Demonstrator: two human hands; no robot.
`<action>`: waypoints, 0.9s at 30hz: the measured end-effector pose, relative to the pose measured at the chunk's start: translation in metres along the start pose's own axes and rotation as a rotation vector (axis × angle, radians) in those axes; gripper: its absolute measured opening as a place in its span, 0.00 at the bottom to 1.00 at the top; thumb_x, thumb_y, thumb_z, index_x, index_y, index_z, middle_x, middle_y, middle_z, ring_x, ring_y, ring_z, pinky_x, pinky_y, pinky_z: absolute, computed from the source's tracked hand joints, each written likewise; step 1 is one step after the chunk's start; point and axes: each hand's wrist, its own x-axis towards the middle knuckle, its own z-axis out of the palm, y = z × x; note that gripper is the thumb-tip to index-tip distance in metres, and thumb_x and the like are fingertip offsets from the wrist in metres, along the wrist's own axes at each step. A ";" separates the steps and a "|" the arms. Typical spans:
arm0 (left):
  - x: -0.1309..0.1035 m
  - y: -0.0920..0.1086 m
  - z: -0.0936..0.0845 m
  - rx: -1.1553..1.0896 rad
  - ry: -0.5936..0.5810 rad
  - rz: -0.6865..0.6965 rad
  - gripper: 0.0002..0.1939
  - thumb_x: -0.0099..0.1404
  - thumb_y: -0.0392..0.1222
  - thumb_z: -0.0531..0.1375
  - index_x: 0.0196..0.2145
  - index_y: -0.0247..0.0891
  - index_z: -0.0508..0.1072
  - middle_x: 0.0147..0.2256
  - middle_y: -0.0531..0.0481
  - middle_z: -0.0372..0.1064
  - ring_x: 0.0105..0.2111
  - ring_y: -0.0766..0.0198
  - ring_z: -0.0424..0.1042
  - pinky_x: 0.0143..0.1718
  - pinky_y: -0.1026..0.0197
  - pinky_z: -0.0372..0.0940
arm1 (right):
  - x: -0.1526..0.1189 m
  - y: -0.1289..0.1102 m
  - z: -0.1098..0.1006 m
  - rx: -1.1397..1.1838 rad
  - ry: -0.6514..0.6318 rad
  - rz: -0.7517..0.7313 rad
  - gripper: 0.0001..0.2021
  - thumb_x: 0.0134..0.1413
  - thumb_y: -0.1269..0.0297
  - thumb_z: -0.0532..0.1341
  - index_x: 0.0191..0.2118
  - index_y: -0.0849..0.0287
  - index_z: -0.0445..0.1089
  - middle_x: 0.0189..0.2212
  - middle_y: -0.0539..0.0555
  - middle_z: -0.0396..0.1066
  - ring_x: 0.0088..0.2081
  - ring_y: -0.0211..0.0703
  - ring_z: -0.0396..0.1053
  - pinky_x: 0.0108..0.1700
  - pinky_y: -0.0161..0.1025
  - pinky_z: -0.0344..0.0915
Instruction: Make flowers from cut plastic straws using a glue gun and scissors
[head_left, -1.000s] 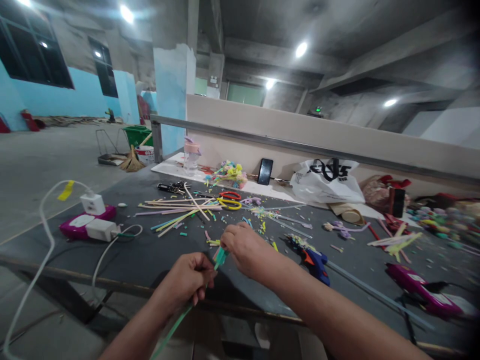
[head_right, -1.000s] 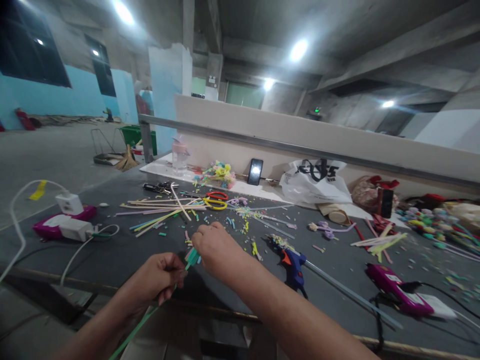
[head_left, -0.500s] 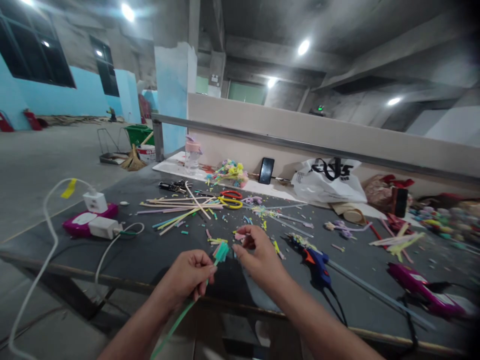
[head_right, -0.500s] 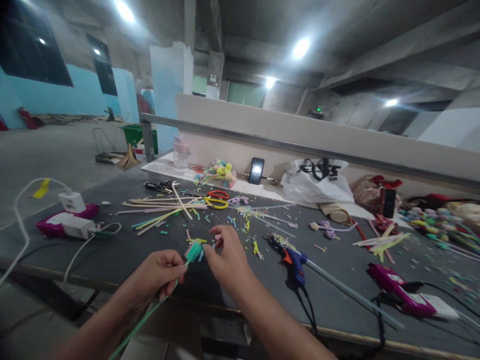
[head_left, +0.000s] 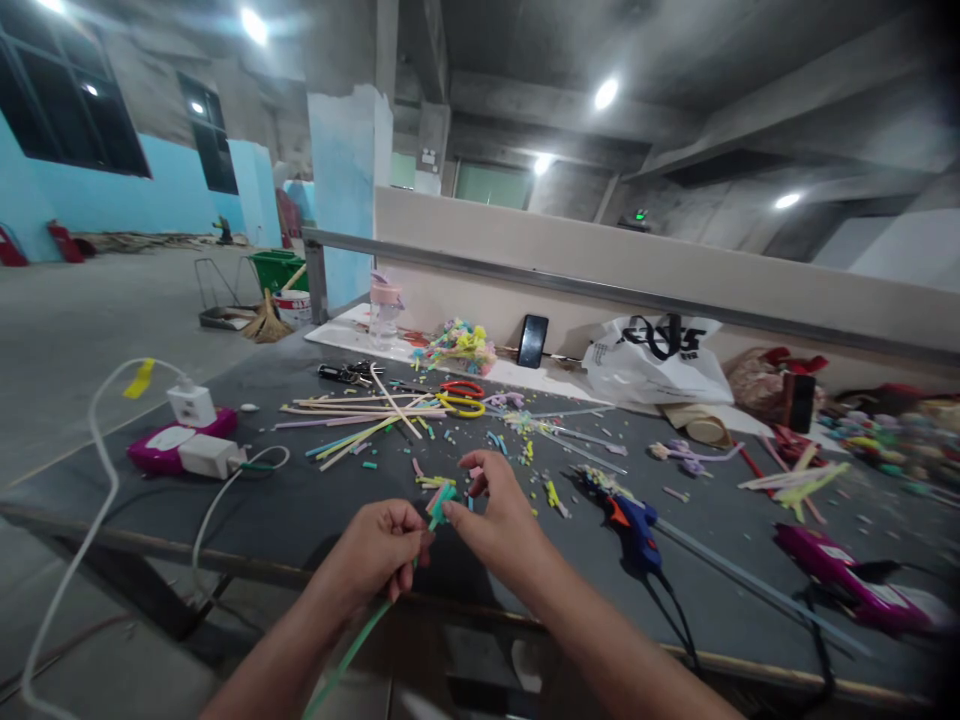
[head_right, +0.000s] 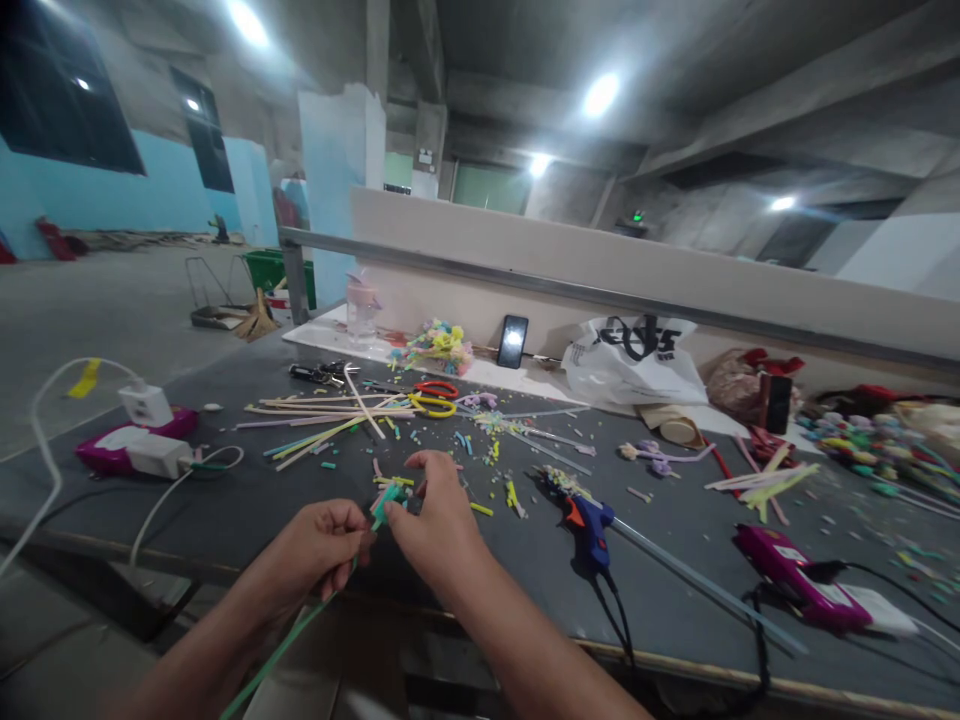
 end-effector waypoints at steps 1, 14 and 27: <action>-0.001 0.000 -0.001 -0.010 0.003 -0.007 0.09 0.50 0.42 0.58 0.19 0.36 0.63 0.07 0.60 0.57 0.07 0.75 0.53 0.08 0.72 0.48 | -0.001 -0.001 -0.003 0.040 -0.002 0.026 0.17 0.40 0.70 0.59 0.40 0.58 0.59 0.31 0.50 0.60 0.32 0.42 0.61 0.37 0.41 0.61; -0.023 0.021 0.002 -0.111 -0.003 0.022 0.10 0.52 0.44 0.59 0.24 0.39 0.61 0.08 0.62 0.57 0.07 0.73 0.52 0.09 0.71 0.46 | -0.069 -0.008 0.046 1.205 -0.470 0.364 0.18 0.37 0.56 0.68 0.30 0.58 0.61 0.29 0.51 0.68 0.25 0.35 0.64 0.23 0.30 0.60; -0.022 0.015 0.001 -0.149 -0.082 0.029 0.14 0.53 0.49 0.59 0.24 0.34 0.67 0.10 0.60 0.59 0.08 0.77 0.51 0.09 0.73 0.44 | -0.068 -0.005 0.051 1.378 -0.544 0.481 0.14 0.39 0.58 0.66 0.27 0.64 0.66 0.15 0.48 0.67 0.11 0.28 0.58 0.13 0.26 0.53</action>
